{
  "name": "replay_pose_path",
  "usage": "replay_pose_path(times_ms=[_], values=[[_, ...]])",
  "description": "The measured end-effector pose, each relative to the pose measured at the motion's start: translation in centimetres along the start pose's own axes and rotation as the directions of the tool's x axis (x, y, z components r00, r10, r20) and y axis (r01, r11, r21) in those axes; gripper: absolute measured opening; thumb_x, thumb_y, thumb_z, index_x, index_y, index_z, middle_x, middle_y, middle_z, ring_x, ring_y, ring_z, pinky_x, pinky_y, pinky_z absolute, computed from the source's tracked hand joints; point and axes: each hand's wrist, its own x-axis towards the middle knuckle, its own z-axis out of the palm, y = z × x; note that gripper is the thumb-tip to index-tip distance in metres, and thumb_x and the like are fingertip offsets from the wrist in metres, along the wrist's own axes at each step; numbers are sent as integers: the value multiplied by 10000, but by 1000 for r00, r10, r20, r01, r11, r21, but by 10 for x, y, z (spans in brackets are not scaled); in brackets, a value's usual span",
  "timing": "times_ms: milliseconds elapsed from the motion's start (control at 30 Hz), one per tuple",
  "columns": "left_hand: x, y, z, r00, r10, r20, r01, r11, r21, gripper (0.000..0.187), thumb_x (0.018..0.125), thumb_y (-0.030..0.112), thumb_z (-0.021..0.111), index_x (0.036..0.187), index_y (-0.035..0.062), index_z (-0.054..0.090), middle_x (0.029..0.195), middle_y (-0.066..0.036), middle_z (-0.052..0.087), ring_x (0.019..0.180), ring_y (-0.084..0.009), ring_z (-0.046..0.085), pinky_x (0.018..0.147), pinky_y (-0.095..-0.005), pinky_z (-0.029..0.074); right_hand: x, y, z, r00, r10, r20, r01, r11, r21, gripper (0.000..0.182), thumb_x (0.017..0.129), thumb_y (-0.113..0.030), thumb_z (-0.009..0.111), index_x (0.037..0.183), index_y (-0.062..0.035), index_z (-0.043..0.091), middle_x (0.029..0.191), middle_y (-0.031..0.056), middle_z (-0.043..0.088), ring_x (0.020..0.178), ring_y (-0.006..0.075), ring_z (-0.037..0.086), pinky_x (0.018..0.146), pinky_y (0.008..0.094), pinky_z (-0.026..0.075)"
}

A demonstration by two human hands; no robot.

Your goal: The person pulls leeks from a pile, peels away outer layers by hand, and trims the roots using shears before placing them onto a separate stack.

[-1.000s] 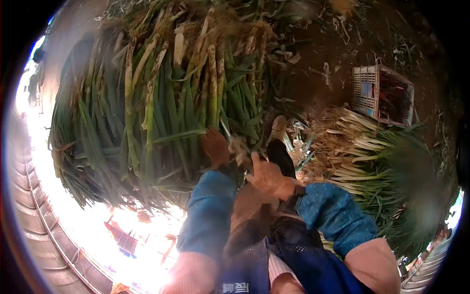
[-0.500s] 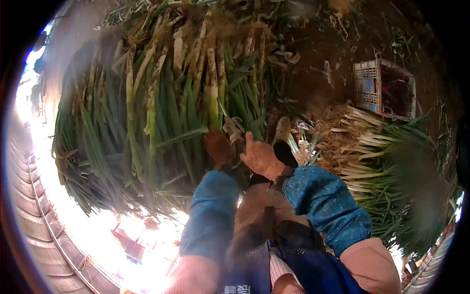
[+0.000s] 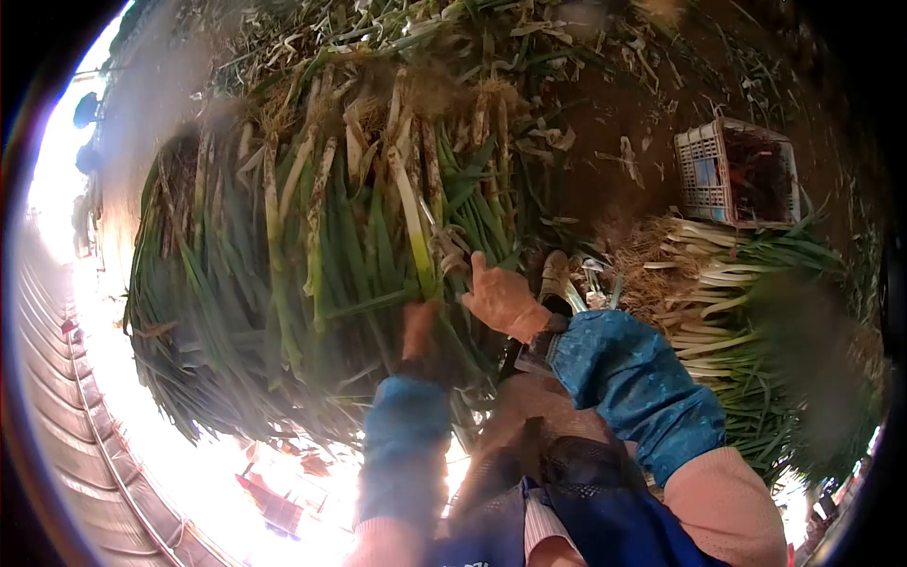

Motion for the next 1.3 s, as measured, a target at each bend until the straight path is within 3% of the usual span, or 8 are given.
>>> replay_pose_path(times_ms=[300, 433, 533, 633, 733, 1033, 1167, 1300], values=[[-45, -8, -15, 980, 154, 124, -172, 974, 146, 360, 799, 164, 547, 1120, 2, 536, 991, -135, 564, 867, -236, 525, 786, -348, 420, 7, -14, -8, 991, 10, 133, -13, 1000, 21, 599, 759, -224, 551, 1184, 119, 306, 749, 270, 595, 703, 431, 582, 628, 492, 478], [-42, 2, -12, 991, -117, 60, 119, 992, -31, 374, 799, 165, 546, 1127, -13, 525, 992, -125, 567, 893, -213, 520, 792, -334, 417, 67, -18, -17, 998, 32, 50, -31, 999, -29, 564, 757, -192, 533, 1173, 130, 329, 749, 267, 599, 685, 413, 590, 613, 474, 486], [-50, 13, -14, 994, -51, 97, 51, 999, 6, 390, 789, 162, 554, 1135, -14, 519, 991, -124, 566, 896, -210, 527, 774, -339, 426, 81, -15, -28, 991, 99, 94, -98, 995, -18, 620, 767, -170, 518, 1249, 151, 296, 768, 250, 612, 673, 380, 609, 593, 447, 500], [-63, 14, -15, 979, 181, 99, -195, 968, 158, 378, 780, 145, 560, 1118, -20, 529, 964, -112, 574, 865, -197, 539, 749, -328, 433, 48, -17, -33, 993, 76, 92, -76, 997, -3, 430, 743, -203, 532, 1034, 69, 371, 741, 281, 585, 711, 439, 578, 634, 513, 463], [-49, 7, -14, 992, -110, 69, 114, 992, -52, 358, 776, 127, 562, 1102, -19, 540, 936, -106, 583, 829, -188, 549, 728, -321, 440, 36, -10, -27, 988, 44, 146, -42, 999, -22, 551, 745, -230, 555, 1142, 79, 329, 765, 279, 589, 709, 442, 577, 639, 517, 463], [-49, 0, 21, 998, 63, 28, -63, 998, -18, 335, 755, 100, 611, 1065, -18, 558, 829, -48, 596, 693, -114, 517, 620, -277, 430, -2, -6, -48, 994, -14, 111, 9, 999, 39, 669, 748, -261, 592, 1216, 101, 280, 727, 275, 587, 683, 426, 587, 615, 492, 478], [-1, -17, 58, 974, 225, -5, -224, 970, 97, 358, 772, 86, 579, 1107, -26, 517, 855, -153, 611, 737, -251, 574, 660, -354, 451, -25, 20, -51, 924, 94, 370, -85, 996, -39, 607, 771, -228, 554, 1215, 103, 305, 786, 273, 602, 723, 419, 601, 644, 471, 493], [30, -3, 85, 874, 485, 22, -439, 771, 461, 419, 772, 64, 542, 1172, -24, 453, 925, -265, 566, 845, -408, 549, 709, -443, 441, 12, 55, -42, 987, 95, 130, -80, 990, -120, 565, 758, -232, 575, 1163, 67, 317, 750, 263, 598, 690, 421, 592, 628, 487, 476]])
